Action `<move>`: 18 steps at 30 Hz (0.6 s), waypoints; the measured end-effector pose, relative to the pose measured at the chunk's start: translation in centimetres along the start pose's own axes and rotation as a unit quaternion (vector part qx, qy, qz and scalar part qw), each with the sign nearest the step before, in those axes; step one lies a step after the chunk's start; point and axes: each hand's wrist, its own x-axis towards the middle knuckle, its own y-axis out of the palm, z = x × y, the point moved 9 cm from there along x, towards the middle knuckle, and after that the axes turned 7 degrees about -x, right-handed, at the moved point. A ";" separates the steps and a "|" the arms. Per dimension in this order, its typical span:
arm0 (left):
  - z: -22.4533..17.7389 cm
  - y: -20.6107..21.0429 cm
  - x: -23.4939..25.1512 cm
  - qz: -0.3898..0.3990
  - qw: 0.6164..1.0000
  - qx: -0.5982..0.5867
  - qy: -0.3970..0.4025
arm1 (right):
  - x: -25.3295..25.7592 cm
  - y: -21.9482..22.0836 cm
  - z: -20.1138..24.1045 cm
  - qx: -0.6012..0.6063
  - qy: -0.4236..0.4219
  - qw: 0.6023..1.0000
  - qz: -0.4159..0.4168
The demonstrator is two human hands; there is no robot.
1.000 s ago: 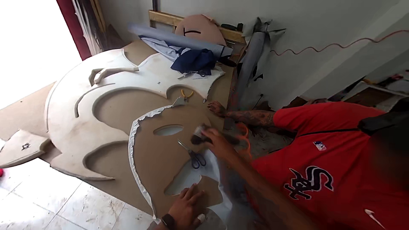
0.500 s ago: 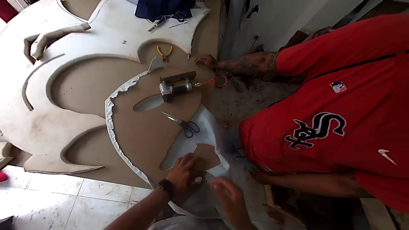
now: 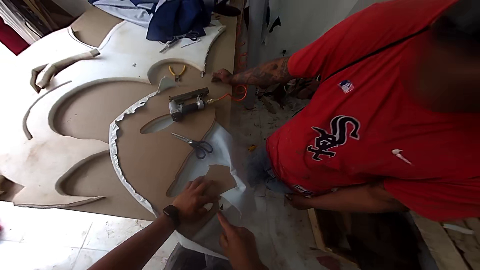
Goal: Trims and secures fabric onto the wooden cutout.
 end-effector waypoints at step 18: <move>0.1 -0.2 0.0 0.008 0.999 -0.026 -0.016 | 2.6 -1.5 -0.7 -0.080 -0.098 0.990 0.069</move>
